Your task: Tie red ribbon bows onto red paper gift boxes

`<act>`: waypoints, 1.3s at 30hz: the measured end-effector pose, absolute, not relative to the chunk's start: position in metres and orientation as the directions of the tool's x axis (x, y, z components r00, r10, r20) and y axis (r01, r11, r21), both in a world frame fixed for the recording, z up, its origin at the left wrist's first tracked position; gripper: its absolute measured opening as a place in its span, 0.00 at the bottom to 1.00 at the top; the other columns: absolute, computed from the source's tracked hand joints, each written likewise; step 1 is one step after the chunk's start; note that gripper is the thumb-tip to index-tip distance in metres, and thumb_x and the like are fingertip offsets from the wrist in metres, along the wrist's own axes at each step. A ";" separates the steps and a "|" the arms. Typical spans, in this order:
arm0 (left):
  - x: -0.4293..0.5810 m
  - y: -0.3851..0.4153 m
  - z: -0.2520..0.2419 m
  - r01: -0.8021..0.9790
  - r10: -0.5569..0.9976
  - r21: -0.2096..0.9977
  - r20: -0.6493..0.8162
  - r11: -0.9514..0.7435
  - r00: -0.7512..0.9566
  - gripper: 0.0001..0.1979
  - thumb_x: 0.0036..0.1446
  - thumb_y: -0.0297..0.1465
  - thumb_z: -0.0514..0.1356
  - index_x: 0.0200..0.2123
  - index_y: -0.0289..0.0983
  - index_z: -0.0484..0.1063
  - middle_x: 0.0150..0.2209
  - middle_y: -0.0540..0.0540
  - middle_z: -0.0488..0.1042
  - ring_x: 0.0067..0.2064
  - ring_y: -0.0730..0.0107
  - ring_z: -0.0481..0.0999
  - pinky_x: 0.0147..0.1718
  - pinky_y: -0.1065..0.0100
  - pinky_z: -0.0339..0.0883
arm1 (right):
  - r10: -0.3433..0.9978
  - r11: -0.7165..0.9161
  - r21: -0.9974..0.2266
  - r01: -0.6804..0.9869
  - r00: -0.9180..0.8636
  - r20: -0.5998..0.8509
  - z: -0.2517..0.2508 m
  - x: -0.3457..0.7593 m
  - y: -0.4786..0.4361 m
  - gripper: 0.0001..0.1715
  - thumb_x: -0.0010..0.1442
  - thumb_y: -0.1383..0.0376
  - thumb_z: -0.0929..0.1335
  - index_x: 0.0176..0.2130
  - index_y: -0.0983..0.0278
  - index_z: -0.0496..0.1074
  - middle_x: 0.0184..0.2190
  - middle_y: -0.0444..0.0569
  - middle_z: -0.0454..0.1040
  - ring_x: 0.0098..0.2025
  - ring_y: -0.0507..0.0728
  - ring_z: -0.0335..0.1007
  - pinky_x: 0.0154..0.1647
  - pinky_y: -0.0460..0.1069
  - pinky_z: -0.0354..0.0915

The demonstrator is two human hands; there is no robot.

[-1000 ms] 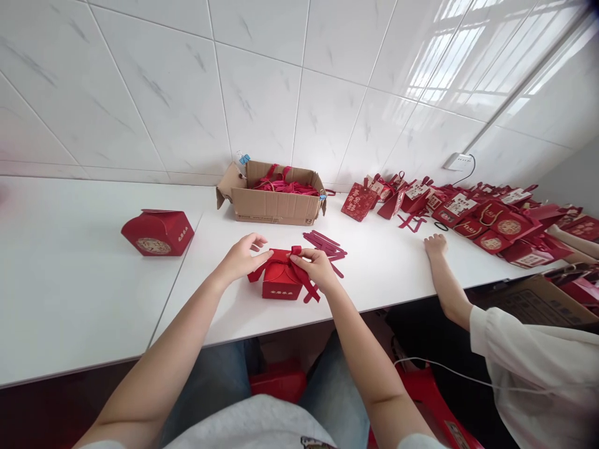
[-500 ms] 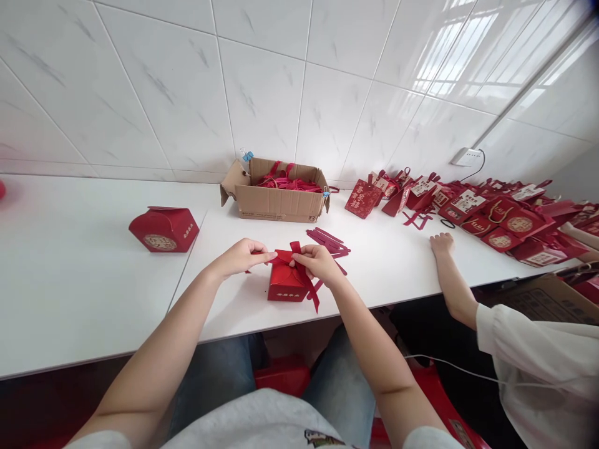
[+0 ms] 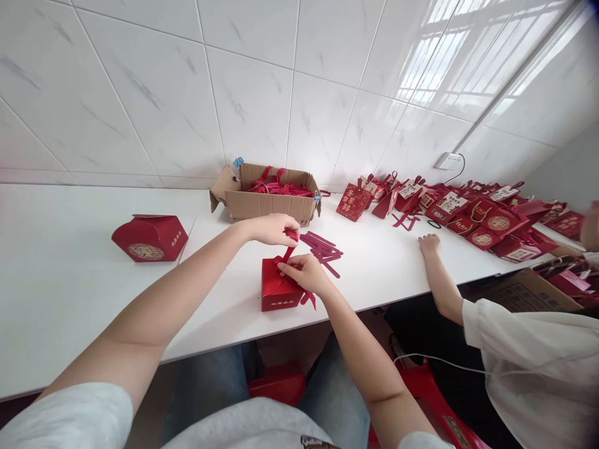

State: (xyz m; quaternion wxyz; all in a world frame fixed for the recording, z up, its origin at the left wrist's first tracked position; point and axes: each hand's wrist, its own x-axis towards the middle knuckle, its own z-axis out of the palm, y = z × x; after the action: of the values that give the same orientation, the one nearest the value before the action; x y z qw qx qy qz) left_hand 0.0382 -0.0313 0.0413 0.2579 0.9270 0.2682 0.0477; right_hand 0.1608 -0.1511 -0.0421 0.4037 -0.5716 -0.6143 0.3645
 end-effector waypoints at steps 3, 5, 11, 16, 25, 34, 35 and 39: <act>0.036 -0.032 0.027 0.580 0.683 0.371 0.283 -0.726 0.674 0.06 0.49 0.34 0.60 0.32 0.39 0.73 0.38 0.44 0.74 0.43 0.56 0.71 0.48 0.55 0.57 | 0.996 0.076 -0.929 0.363 0.018 0.088 -0.044 0.157 -0.150 0.18 0.57 0.56 0.67 0.23 0.65 0.75 0.26 0.47 0.78 0.26 0.52 0.67 0.29 0.46 0.59; 0.024 -0.040 0.018 0.614 0.762 0.451 0.370 -0.648 0.532 0.10 0.53 0.38 0.58 0.30 0.38 0.71 0.36 0.44 0.73 0.41 0.58 0.71 0.46 0.57 0.59 | 0.996 0.071 -0.938 0.338 0.021 0.083 -0.046 0.155 -0.149 0.18 0.58 0.56 0.67 0.23 0.65 0.75 0.26 0.47 0.78 0.27 0.52 0.69 0.29 0.46 0.60; -0.015 -0.074 -0.005 0.536 0.794 0.742 -0.009 -0.402 0.608 0.22 0.54 0.51 0.55 0.26 0.38 0.73 0.28 0.48 0.75 0.33 0.62 0.72 0.33 0.65 0.63 | 0.989 0.106 -0.928 0.357 0.056 0.135 -0.053 0.153 -0.149 0.18 0.58 0.56 0.66 0.23 0.63 0.74 0.25 0.46 0.78 0.27 0.54 0.70 0.30 0.47 0.62; -0.015 -0.083 -0.026 0.398 0.821 0.840 0.093 -0.368 0.563 0.12 0.51 0.41 0.59 0.30 0.38 0.74 0.35 0.47 0.76 0.40 0.62 0.73 0.43 0.64 0.64 | 0.978 0.128 -0.930 0.344 0.113 0.176 -0.059 0.147 -0.151 0.14 0.57 0.56 0.67 0.27 0.62 0.71 0.25 0.46 0.78 0.29 0.56 0.73 0.32 0.49 0.65; -0.013 -0.099 -0.048 0.128 0.843 0.969 0.117 -0.214 0.526 0.07 0.55 0.35 0.56 0.31 0.38 0.65 0.33 0.49 0.71 0.39 0.65 0.73 0.41 0.64 0.66 | 0.947 0.183 -0.937 0.299 0.203 0.250 -0.069 0.144 -0.155 0.16 0.56 0.56 0.68 0.41 0.58 0.62 0.24 0.40 0.78 0.18 0.52 0.66 0.23 0.46 0.61; -0.017 -0.102 -0.054 0.123 0.820 0.944 0.196 -0.306 0.538 0.21 0.52 0.36 0.63 0.48 0.40 0.63 0.45 0.44 0.74 0.51 0.60 0.73 0.49 0.59 0.67 | 0.946 0.199 -0.928 0.316 0.187 0.267 -0.068 0.143 -0.155 0.11 0.55 0.56 0.69 0.36 0.60 0.72 0.26 0.45 0.78 0.26 0.55 0.73 0.30 0.50 0.68; -0.018 -0.102 -0.054 0.136 0.825 0.940 0.199 -0.314 0.530 0.21 0.52 0.36 0.63 0.48 0.40 0.63 0.43 0.44 0.75 0.50 0.60 0.73 0.50 0.58 0.66 | 0.944 0.204 -0.927 0.315 0.188 0.271 -0.068 0.143 -0.156 0.11 0.55 0.56 0.69 0.36 0.60 0.74 0.26 0.45 0.78 0.26 0.55 0.72 0.30 0.50 0.68; -0.019 -0.100 -0.055 0.172 0.843 0.933 0.193 -0.316 0.502 0.22 0.51 0.38 0.65 0.48 0.40 0.65 0.37 0.46 0.77 0.46 0.60 0.75 0.53 0.56 0.63 | 0.916 0.233 -0.895 0.380 0.222 0.333 -0.069 0.143 -0.156 0.11 0.54 0.56 0.70 0.32 0.61 0.77 0.29 0.46 0.76 0.21 0.51 0.64 0.26 0.49 0.65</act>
State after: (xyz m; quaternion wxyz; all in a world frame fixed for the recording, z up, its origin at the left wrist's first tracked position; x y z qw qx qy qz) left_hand -0.0192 -0.1002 -0.0553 0.4694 0.7284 0.3486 0.3572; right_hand 0.1426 -0.1559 -0.0692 0.5383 -0.5669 -0.5718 0.2489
